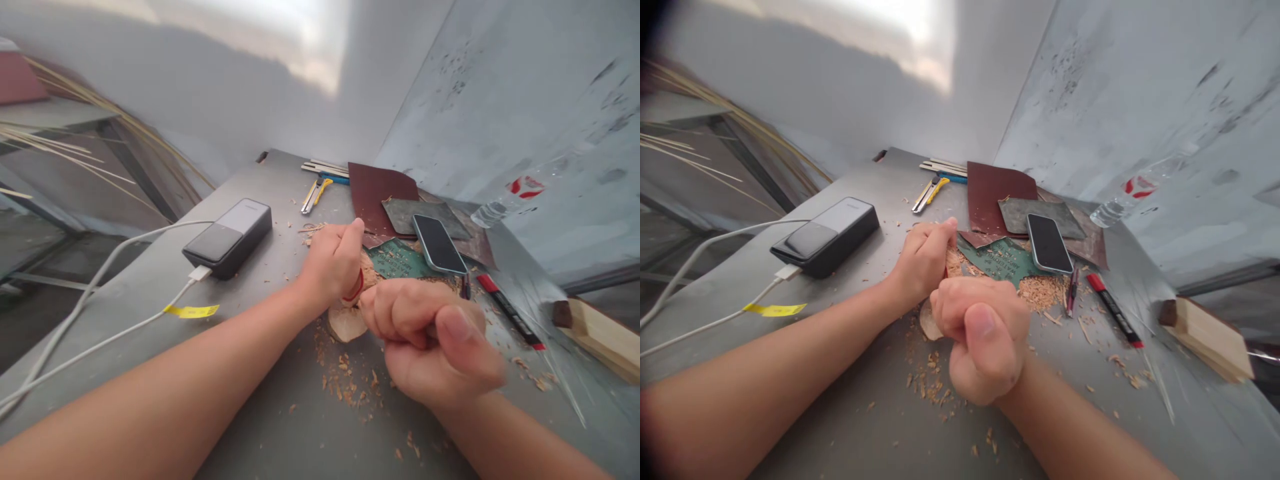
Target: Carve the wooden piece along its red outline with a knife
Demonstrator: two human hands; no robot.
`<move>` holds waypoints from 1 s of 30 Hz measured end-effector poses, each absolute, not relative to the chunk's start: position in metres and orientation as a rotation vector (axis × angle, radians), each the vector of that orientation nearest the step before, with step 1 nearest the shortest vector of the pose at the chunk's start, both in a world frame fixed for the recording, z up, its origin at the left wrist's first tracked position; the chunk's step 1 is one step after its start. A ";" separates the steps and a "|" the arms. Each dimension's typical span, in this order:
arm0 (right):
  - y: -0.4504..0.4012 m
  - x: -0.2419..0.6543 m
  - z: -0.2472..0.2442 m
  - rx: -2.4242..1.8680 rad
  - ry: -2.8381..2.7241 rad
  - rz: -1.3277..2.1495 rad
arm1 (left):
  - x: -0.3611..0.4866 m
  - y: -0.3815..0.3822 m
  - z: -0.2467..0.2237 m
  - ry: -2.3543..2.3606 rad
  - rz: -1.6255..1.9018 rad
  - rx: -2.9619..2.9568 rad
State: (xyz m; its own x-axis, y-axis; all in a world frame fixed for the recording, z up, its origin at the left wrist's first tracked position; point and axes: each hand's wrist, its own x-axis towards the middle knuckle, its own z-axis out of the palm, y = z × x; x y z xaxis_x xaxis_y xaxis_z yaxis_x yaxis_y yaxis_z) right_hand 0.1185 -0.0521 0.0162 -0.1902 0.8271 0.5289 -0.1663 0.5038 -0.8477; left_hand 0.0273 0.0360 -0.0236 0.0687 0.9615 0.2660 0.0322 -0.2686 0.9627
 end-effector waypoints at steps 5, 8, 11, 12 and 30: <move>-0.041 0.113 -0.010 -0.573 -1.492 0.784 | 0.024 0.038 -0.021 1.180 1.380 1.433; -0.035 0.115 -0.010 -0.654 -1.474 0.829 | 0.021 0.038 -0.020 1.255 1.391 1.448; -0.039 0.118 0.010 -0.644 -1.469 0.870 | 0.019 0.039 -0.020 1.203 1.368 1.516; -0.041 0.120 0.018 -0.625 -1.462 0.875 | 0.018 0.040 -0.020 1.225 1.385 1.483; -0.050 0.128 0.045 -1.268 -2.845 0.565 | 0.009 0.046 -0.001 1.191 1.351 1.185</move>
